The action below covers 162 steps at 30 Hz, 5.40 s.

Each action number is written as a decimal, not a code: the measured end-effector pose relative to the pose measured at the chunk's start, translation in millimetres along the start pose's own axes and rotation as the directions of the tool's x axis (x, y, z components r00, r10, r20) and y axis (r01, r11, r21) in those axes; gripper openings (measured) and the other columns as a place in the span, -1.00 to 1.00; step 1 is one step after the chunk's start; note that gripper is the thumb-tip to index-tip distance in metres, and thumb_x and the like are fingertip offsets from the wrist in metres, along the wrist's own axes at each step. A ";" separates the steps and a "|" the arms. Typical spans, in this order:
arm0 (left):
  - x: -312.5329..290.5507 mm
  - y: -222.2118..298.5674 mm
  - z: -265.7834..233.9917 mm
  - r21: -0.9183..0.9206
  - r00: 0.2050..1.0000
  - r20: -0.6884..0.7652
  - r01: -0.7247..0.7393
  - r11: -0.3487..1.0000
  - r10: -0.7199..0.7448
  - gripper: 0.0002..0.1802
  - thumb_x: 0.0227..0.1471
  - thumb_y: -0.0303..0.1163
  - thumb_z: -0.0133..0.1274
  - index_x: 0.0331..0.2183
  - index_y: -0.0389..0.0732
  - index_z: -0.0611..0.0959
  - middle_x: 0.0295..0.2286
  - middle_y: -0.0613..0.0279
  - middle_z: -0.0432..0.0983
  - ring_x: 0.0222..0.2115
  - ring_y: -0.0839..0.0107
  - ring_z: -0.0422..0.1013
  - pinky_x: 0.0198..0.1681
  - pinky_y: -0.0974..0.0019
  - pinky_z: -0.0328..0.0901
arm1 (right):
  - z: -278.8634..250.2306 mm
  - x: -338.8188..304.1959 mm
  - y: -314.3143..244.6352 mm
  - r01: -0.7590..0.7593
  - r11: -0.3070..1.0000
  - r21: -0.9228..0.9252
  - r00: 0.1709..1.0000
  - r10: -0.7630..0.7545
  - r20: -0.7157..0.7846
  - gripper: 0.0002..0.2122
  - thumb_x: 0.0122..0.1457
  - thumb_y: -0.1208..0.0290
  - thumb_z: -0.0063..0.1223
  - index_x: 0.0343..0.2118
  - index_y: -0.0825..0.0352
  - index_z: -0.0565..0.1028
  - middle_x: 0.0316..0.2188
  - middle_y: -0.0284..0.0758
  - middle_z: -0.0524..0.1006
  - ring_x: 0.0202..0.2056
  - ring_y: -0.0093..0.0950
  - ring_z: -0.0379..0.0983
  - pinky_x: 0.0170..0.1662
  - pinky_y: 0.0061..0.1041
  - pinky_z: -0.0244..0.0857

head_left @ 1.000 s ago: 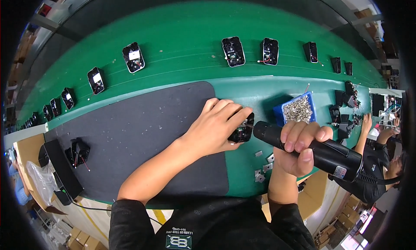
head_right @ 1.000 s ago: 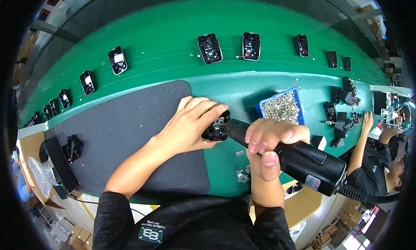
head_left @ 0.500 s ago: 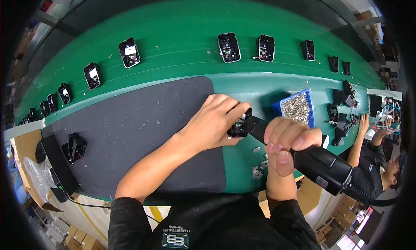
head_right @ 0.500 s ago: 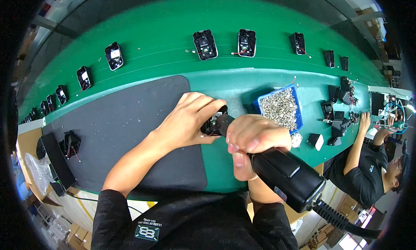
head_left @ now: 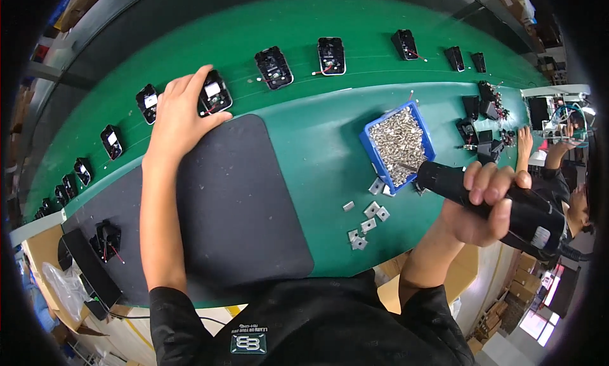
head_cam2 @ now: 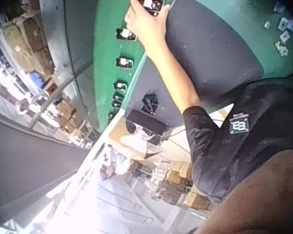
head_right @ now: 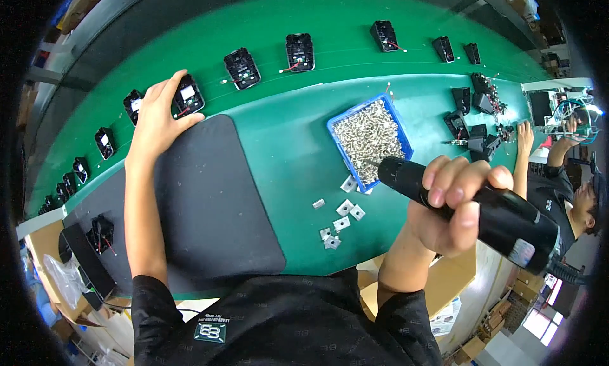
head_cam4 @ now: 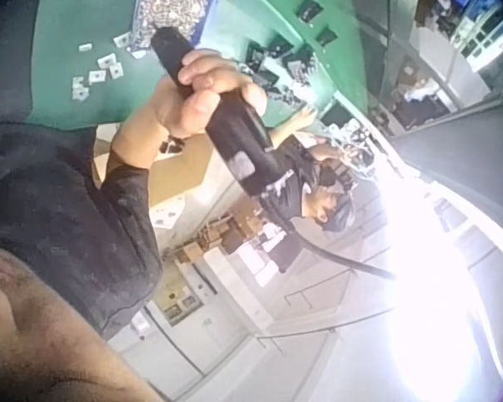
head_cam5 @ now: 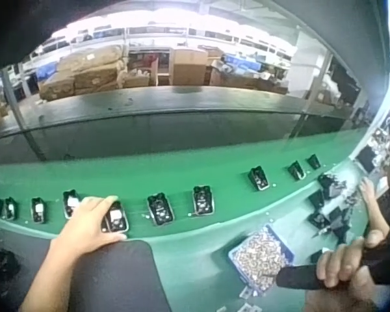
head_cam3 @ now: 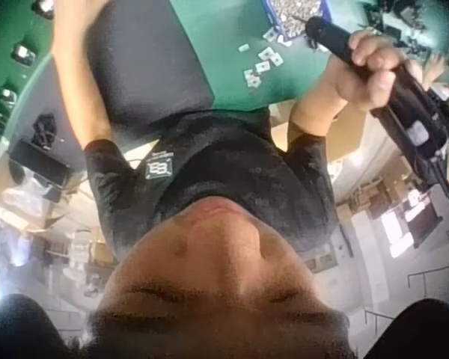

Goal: The person assembles small electronic components by inserting internal components and a circuit board into an electronic housing, then securing them with screws using an electric screwdriver.

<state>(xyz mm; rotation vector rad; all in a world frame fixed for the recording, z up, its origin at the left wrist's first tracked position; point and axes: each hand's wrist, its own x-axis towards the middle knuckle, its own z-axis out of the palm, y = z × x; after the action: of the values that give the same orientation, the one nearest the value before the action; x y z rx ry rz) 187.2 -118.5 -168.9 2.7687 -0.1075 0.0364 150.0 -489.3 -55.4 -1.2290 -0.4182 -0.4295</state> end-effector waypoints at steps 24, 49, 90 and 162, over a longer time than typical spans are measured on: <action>-52.6 230.6 75.8 -0.426 0.927 0.122 -0.274 0.862 0.355 -0.74 -0.13 -0.32 0.16 -0.46 -0.31 0.49 -0.50 0.10 0.39 -0.40 0.14 0.39 -0.34 0.14 0.33 | -29.1 12.0 18.7 0.056 0.998 0.002 0.993 -0.056 -0.102 -0.60 0.04 0.44 0.03 -0.01 0.26 0.28 -0.50 -0.45 0.36 -0.57 -0.58 0.28 -0.39 -0.48 0.23; 49.2 52.4 24.8 -0.234 0.981 -0.149 0.086 0.969 -0.122 -0.90 -0.17 -0.37 0.25 -0.52 -0.15 0.66 -0.31 0.24 0.54 -0.11 0.24 0.37 0.07 0.10 0.03 | -19.0 7.5 28.8 -0.015 0.999 -0.045 0.992 0.009 -0.126 -0.58 0.02 0.37 0.13 -0.07 0.25 0.24 -0.55 -0.49 0.30 -0.60 -0.63 0.22 -0.44 -0.58 0.16; -3.1 229.2 45.2 -0.635 0.833 -0.376 -0.551 0.541 0.406 -0.83 -0.20 -0.38 0.28 -0.46 -0.13 0.63 -0.51 0.39 0.55 -0.45 0.47 0.47 -0.27 0.34 0.19 | -10.6 13.3 -49.5 0.191 0.971 0.147 0.974 -0.168 -0.155 -0.64 -0.01 0.42 0.19 -0.14 0.26 0.34 -0.55 -0.51 0.35 -0.59 -0.66 0.29 -0.44 -0.64 0.20; -42.3 131.6 62.8 -0.598 0.884 0.006 -0.371 0.710 0.467 -0.30 -0.35 -0.18 0.37 -0.09 -0.14 0.53 -0.24 0.29 0.48 -0.16 0.36 0.38 -0.03 0.21 0.10 | 23.8 -25.2 35.4 -0.194 0.958 0.209 0.980 0.180 0.087 -0.65 -0.01 0.48 0.21 -0.20 0.23 0.29 -0.59 -0.43 0.38 -0.60 -0.53 0.35 -0.49 -0.53 0.28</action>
<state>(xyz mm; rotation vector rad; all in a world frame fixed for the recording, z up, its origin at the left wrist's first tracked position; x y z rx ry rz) 135.3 -260.7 -181.6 2.0666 -0.6807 -0.0860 145.5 -454.5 -90.4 -1.0608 -0.3912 -0.1749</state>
